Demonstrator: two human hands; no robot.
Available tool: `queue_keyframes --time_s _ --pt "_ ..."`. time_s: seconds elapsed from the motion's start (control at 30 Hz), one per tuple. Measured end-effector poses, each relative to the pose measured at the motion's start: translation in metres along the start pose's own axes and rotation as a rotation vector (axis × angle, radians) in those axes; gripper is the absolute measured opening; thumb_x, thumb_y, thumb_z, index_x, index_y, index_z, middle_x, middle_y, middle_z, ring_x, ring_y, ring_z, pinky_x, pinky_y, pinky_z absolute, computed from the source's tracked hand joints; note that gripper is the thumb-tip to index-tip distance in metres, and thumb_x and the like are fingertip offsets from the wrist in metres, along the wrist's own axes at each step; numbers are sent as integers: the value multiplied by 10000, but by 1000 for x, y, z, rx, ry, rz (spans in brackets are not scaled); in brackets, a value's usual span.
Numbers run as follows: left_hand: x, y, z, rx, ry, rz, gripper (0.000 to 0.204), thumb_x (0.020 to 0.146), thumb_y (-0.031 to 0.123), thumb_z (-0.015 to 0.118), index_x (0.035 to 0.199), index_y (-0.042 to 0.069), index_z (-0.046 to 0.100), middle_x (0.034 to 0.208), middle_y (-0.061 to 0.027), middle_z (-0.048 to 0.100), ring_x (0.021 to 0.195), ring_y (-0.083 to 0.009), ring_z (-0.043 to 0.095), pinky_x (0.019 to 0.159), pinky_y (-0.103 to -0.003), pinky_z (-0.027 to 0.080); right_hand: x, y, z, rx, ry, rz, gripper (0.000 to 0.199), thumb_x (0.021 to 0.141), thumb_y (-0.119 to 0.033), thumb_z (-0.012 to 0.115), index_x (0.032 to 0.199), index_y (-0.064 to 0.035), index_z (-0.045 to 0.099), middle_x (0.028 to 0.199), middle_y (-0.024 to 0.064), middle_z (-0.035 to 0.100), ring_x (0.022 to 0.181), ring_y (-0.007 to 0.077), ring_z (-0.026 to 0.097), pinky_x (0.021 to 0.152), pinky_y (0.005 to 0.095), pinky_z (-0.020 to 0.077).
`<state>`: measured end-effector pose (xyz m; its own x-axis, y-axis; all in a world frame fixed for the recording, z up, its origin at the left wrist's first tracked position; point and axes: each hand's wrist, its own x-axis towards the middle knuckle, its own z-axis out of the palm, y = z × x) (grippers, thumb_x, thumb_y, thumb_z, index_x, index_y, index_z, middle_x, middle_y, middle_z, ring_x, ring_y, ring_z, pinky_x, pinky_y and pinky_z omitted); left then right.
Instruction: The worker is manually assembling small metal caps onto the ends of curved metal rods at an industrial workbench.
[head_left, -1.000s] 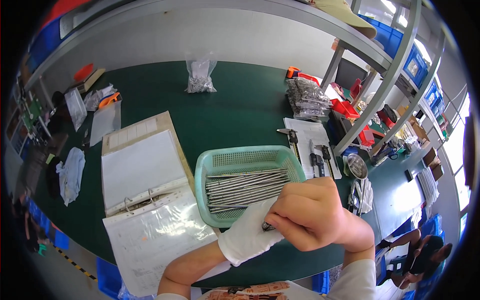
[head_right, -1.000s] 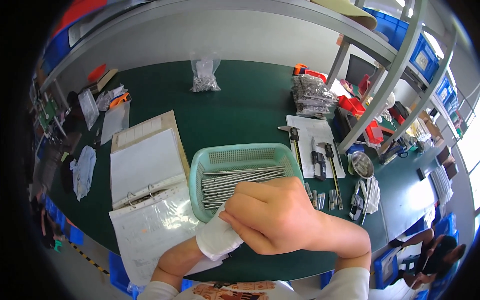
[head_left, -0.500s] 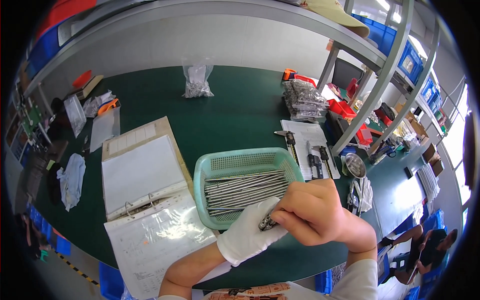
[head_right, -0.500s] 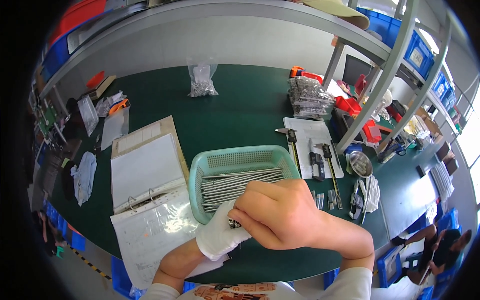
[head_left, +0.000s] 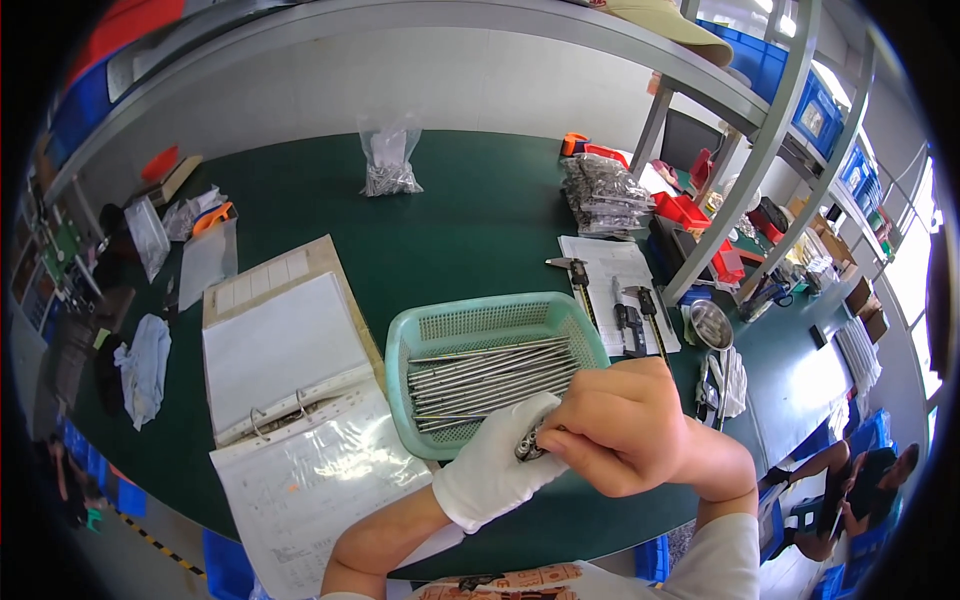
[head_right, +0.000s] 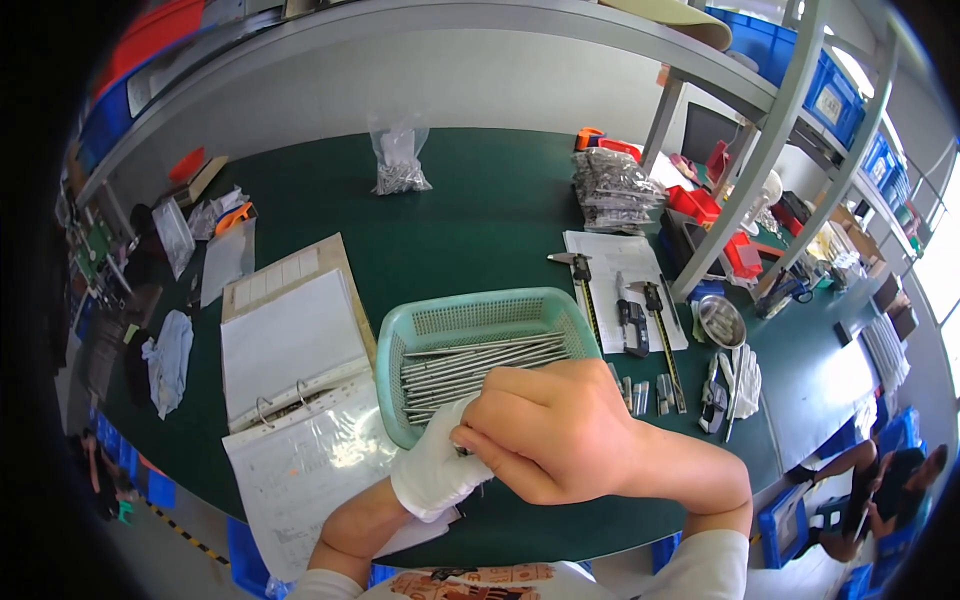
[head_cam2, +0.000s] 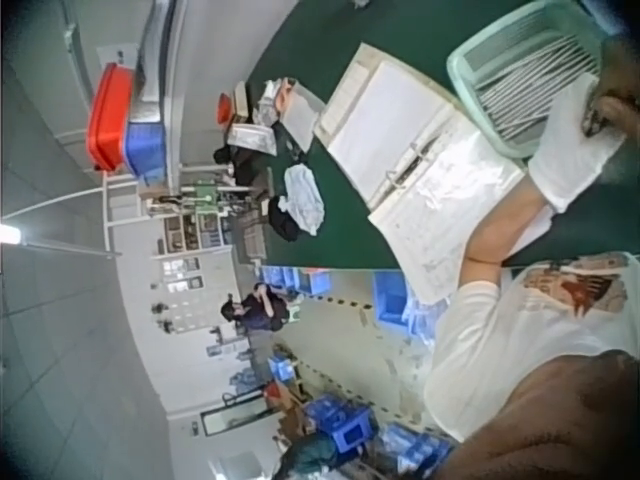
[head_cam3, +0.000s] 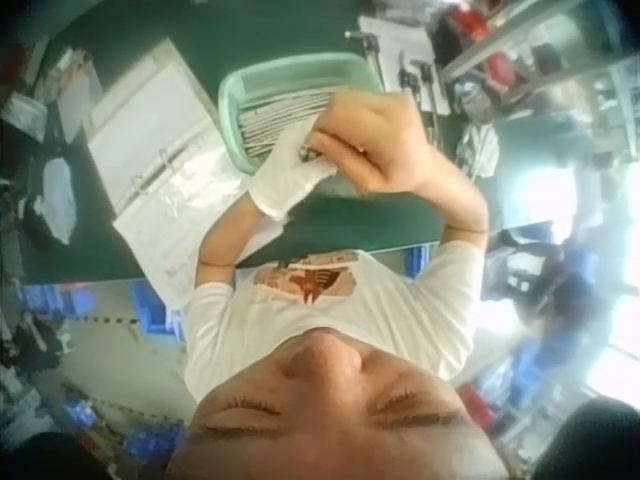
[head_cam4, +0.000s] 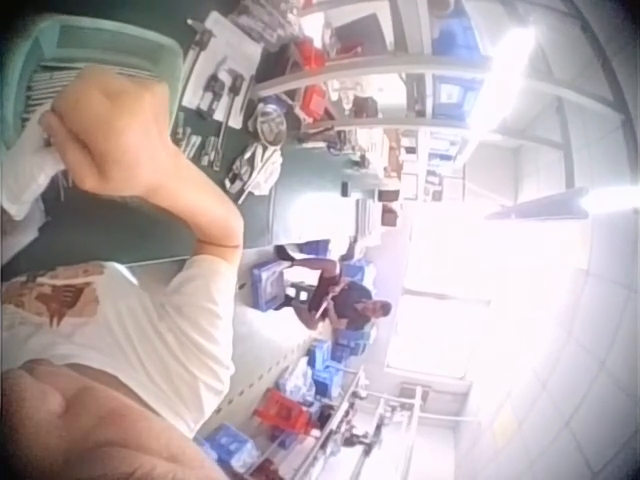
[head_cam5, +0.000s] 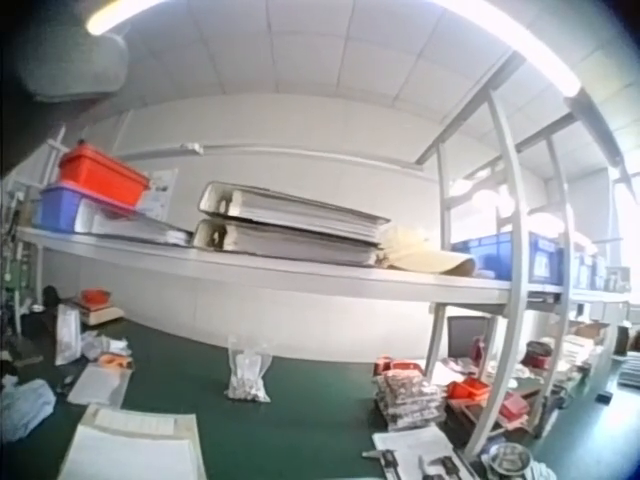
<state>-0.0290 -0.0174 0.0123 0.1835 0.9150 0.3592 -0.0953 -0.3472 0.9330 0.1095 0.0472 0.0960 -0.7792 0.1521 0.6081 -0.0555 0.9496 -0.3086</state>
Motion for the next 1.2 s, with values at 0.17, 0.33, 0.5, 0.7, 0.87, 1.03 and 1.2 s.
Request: queue_keyframes --time_s 0.17,0.33,0.5,0.7,0.87,1.03,1.2 --pt "-2 6 3 4 1 -51 260 818 159 599 1013 4 522 868 -116 578 780 -200 540 739 -310 435 -1 2 5 29 105 34 79 727 -55 661 725 -49 583 606 48 501 442 221 496 385 313 375" --pt "-3 9 3 -29 7 -59 288 821 153 599 1055 3 523 933 -134 591 847 -222 560 790 -315 435 -1 2 7 29 59 68 32 734 -40 620 713 -20 606 599 60 546 459 203 515 410 280 391" --pt "-2 5 2 -16 5 11 284 815 148 598 1049 3 526 915 -129 596 829 -244 572 782 -322 444 1 3 9 43 64 43 76 737 -56 648 724 -46 573 611 56 499 447 229 492 388 316 374" --pt "-3 9 4 -15 -34 -98 274 792 128 618 1020 5 527 849 -121 600 736 -232 568 706 -318 455 -1 6 10 148 61 27 85 730 -46 646 720 -40 562 608 61 487 439 231 486 384 323 364" --pt "-2 6 7 17 -5 31 254 803 129 620 1008 12 528 822 -120 595 705 -219 562 680 -314 452 -3 2 6 76 66 -1 44 725 -41 634 718 -32 592 601 55 511 442 209 493 388 299 370" --pt "-2 6 6 60 -5 9 231 818 154 627 979 19 529 794 -111 590 692 -204 555 671 -307 449 -7 0 1 77 164 -4 73 724 -39 649 729 -42 577 596 48 485 428 209 475 375 310 358" --pt "-2 5 5 63 -30 3 206 820 159 625 934 21 522 740 -90 565 647 -184 528 634 -291 435 -14 4 7 78 121 21 76 721 -40 654 732 -36 579 589 44 479 419 200 468 371 301 353"
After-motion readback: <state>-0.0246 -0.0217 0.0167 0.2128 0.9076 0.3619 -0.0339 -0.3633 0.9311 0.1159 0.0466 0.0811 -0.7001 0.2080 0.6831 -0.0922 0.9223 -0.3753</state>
